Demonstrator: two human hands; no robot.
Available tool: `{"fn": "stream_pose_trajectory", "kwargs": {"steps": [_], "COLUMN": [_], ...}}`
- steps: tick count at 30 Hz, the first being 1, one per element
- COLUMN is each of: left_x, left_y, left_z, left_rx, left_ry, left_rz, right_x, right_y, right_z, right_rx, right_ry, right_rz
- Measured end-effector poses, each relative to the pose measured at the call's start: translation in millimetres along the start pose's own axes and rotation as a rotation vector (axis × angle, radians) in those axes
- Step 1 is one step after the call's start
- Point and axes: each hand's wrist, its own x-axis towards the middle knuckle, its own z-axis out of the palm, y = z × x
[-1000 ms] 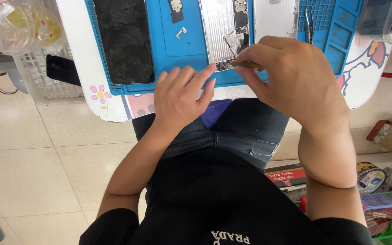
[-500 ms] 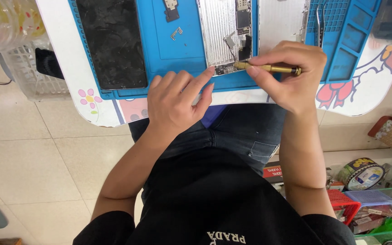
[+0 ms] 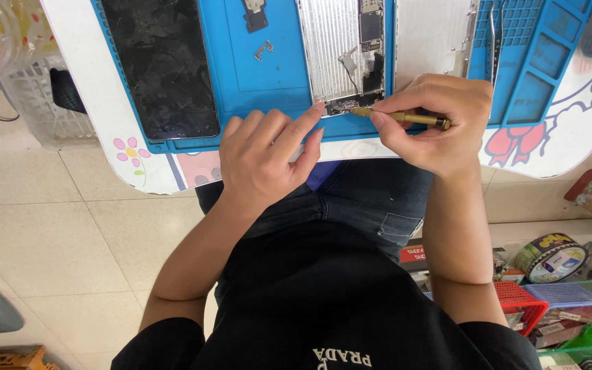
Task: Replacing internal components and reassembling a mobile phone.
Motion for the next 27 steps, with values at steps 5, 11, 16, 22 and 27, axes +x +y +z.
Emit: {"fn": "stream_pose_trajectory", "kwargs": {"steps": [5,11,16,22,27], "left_x": [1.0,0.7,2.8,4.3,2.4], "left_y": [0.2,0.2,2.4,4.7,3.2], "left_z": [-1.0,-2.0,-6.8,-7.4,-3.3], "left_rx": [-0.002,-0.004,-0.051,-0.094,-0.051], "left_ry": [-0.003,-0.003,0.01,0.038,0.065], "left_rz": [0.001,0.001,-0.025,-0.046,-0.023], "right_x": [-2.9,-2.7,-4.5,-3.3,-4.2], "right_y": [3.7,4.1,7.0,7.2,6.7], "right_z": [-1.4,-1.9,-1.9,-1.1,0.4], "right_rx": [0.05,0.059,0.111,0.079,0.083], "right_ry": [-0.002,-0.006,-0.02,-0.047,-0.07], "right_rz": [0.003,0.009,-0.026,-0.064,-0.044]}}
